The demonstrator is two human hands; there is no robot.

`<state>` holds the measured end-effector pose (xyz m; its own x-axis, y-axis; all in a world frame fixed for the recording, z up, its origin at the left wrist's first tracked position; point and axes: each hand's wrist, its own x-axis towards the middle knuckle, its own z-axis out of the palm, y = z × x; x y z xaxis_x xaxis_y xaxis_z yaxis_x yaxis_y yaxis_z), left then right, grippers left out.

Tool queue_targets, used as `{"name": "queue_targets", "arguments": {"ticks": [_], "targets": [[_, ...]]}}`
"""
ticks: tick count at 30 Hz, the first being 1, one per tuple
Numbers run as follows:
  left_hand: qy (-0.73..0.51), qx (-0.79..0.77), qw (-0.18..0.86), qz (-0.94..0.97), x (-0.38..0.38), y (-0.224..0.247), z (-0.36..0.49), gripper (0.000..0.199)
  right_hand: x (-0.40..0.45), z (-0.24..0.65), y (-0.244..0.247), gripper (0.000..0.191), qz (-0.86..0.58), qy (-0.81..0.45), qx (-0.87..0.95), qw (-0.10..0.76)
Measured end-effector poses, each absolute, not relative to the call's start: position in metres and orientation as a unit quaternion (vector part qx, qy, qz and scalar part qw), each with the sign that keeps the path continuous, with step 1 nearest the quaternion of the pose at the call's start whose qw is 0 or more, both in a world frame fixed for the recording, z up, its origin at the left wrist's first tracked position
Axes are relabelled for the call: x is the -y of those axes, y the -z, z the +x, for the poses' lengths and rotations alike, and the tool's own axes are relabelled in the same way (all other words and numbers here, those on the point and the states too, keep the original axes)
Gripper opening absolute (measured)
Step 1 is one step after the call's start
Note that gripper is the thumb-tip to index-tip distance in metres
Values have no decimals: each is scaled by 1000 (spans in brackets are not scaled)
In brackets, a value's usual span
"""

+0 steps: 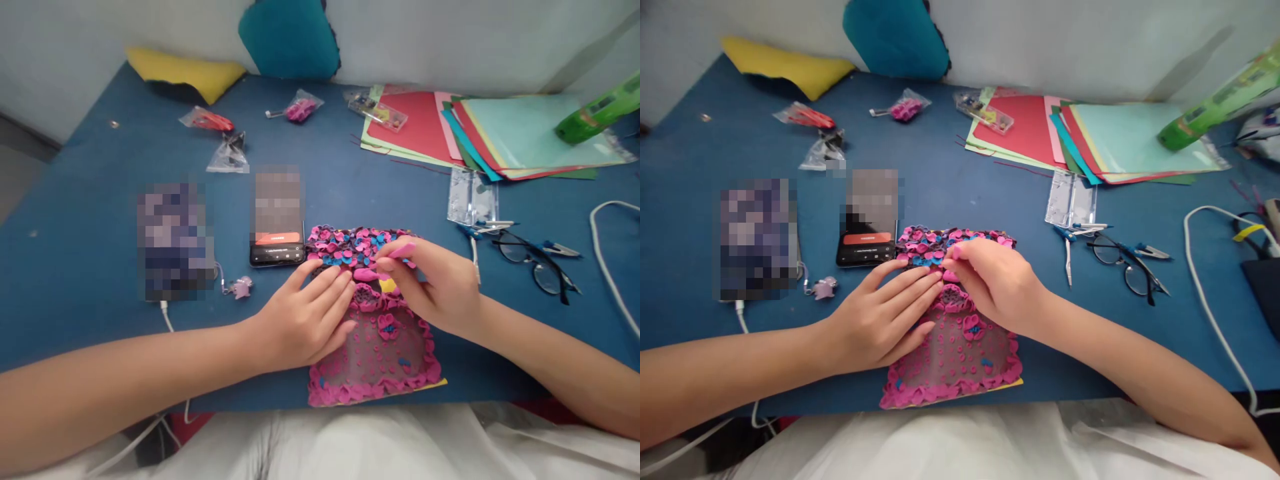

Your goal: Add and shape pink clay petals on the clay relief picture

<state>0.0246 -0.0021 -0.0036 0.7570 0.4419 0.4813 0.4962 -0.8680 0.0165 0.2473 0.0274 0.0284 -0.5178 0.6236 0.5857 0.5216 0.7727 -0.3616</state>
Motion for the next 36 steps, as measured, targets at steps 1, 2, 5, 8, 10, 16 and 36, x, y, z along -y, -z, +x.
{"name": "queue_targets", "arguments": {"ticks": [1, 2, 5, 8, 10, 16, 36], "targets": [[240, 253, 53, -936, 2, 4, 25, 39, -30, 246, -27, 8, -324, -68, 871, 363], [239, 254, 49, -936, 2, 4, 25, 39, -32, 245, -26, 7, -321, -67, 872, 362], [238, 256, 39, -936, 2, 5, 26, 40, -35, 244, -24, 7, -320, -67, 874, 359], [241, 258, 35, -935, 3, 5, 26, 38, -35, 244, -24, 7, -321, -67, 874, 359], [242, 260, 33, -934, 3, 5, 26, 37, -34, 245, -24, 7, -320, -71, 876, 355], [251, 266, 27, -930, 3, 6, 27, 37, -35, 244, -22, 8, -304, -89, 879, 357], [261, 267, 26, -927, 6, 16, 28, 36, -33, 245, -35, 18, -406, -180, 810, 384]]}}
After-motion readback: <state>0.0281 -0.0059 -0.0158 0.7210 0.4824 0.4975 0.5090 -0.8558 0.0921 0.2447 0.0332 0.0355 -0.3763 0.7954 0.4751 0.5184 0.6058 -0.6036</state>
